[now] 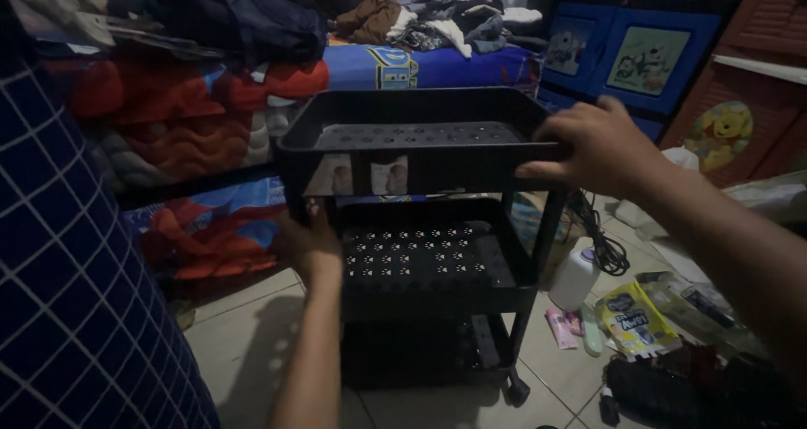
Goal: The person assembles a black plastic rolling stool by inserting legs into a perforated tray and securing them with a screwdriver. The person then attaches a second tray to the legs and stacks the trays together.
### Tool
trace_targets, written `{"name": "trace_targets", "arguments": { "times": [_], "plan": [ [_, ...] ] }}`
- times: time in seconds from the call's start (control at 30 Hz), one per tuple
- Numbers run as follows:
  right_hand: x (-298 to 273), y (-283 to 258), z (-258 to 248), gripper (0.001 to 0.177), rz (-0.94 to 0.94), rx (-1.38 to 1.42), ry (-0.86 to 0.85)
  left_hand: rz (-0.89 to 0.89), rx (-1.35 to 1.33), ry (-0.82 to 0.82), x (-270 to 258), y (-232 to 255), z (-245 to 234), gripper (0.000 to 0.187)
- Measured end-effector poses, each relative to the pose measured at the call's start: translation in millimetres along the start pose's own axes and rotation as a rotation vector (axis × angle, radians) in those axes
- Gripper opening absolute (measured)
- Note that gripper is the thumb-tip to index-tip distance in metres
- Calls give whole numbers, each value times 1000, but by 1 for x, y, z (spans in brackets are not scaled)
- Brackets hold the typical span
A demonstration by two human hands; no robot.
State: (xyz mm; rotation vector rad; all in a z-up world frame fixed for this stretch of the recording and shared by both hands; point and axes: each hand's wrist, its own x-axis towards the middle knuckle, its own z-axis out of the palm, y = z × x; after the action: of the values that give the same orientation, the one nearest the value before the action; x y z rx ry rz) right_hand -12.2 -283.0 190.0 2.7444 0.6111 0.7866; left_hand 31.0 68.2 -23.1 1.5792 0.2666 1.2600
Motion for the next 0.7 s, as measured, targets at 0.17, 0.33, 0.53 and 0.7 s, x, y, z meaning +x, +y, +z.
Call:
{"name": "trace_targets", "arguments": {
  "times": [0.17, 0.33, 0.53, 0.7],
  "plan": [
    [-4, -1, 2, 52, 77, 112, -20, -79, 437, -47, -78, 38, 27, 93],
    [-6, -49, -19, 46, 61, 121, 25, -203, 729, -832, -134, 47, 37, 79],
    [-6, -64, -27, 50, -2, 425, -71, 58, 940, -580, -85, 10, 29, 66],
    [-4, -14, -23, 103, -256, 154, -17, 195, 388, -548, -92, 44, 16, 63]
  ]
}}
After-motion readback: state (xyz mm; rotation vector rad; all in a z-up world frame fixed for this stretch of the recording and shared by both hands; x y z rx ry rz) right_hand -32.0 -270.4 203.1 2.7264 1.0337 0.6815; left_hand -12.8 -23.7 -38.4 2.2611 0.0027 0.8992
